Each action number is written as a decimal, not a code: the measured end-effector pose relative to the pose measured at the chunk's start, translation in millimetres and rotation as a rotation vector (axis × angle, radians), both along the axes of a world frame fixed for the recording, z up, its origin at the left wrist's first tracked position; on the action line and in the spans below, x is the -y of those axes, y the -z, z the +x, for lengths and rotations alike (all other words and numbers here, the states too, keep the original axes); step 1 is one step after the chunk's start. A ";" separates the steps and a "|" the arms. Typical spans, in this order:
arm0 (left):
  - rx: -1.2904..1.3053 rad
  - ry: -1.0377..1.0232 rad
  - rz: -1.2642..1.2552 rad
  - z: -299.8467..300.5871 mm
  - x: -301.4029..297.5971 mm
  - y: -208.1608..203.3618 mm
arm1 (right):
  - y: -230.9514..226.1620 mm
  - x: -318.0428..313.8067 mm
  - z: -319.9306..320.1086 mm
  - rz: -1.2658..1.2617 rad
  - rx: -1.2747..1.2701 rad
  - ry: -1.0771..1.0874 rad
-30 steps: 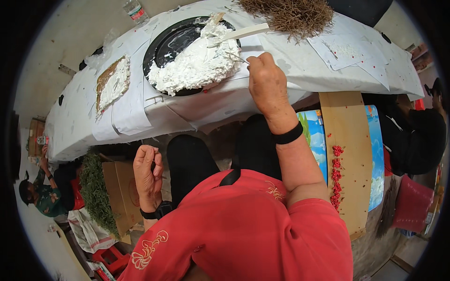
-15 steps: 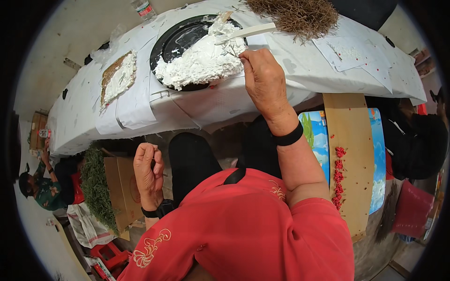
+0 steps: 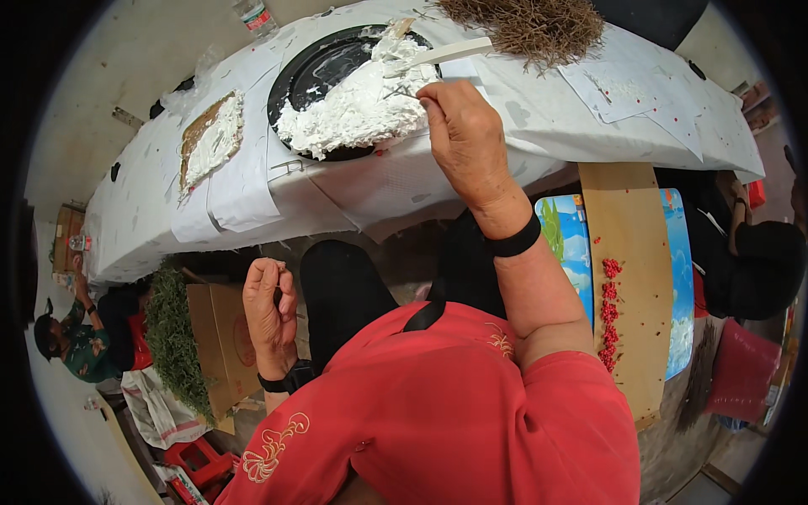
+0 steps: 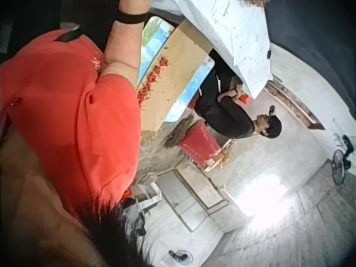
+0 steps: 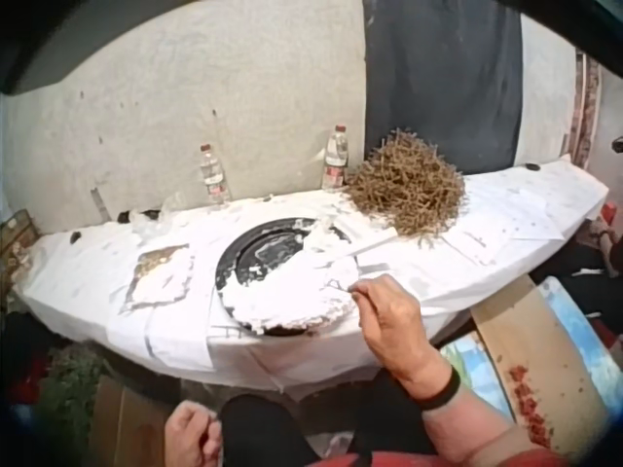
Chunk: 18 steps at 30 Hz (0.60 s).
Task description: The person is manually attaching small brown fibrous materials onto a white fluffy base on a plate as part of a craft project.
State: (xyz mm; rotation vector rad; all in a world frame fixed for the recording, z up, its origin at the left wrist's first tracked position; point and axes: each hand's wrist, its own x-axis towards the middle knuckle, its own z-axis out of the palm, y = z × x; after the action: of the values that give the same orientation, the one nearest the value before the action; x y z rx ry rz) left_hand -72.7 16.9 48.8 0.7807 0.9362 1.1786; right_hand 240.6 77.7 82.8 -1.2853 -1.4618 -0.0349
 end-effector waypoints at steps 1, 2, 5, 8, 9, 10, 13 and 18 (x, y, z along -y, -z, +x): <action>0.005 0.005 0.000 0.7 0.8 -0.2 | 4.5 -0.3 0.6 0.000 -0.001 0.002; 0.009 0.010 0.000 0.8 1.4 -0.4 | 14.3 -2.0 2.4 -0.002 0.088 0.009; 0.017 0.004 -0.001 -1.5 3.3 1.1 | 23.3 -3.9 2.0 -0.004 0.267 0.020; 0.016 -0.010 -0.004 -4.2 2.8 1.0 | 17.0 1.5 0.1 -0.041 0.108 0.027; 0.012 -0.018 -0.010 -4.7 3.1 1.0 | 15.4 1.0 -0.9 -0.042 0.109 0.026; 0.008 -0.026 -0.017 -5.0 3.3 1.3 | 13.8 -0.5 -3.1 -0.043 0.055 0.002; 0.021 -0.006 -0.006 -1.5 2.3 3.9 | 15.8 -4.2 -6.0 -0.047 -0.053 -0.050; 0.028 -0.011 -0.012 -6.0 2.6 3.8 | 33.3 -5.3 -3.2 0.020 0.204 0.062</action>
State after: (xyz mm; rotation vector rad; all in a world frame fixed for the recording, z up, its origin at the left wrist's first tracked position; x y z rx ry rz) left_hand -78.7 14.3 45.0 0.7491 0.9245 1.1897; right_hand 237.4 83.0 49.4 -1.3413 -1.5898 -0.2268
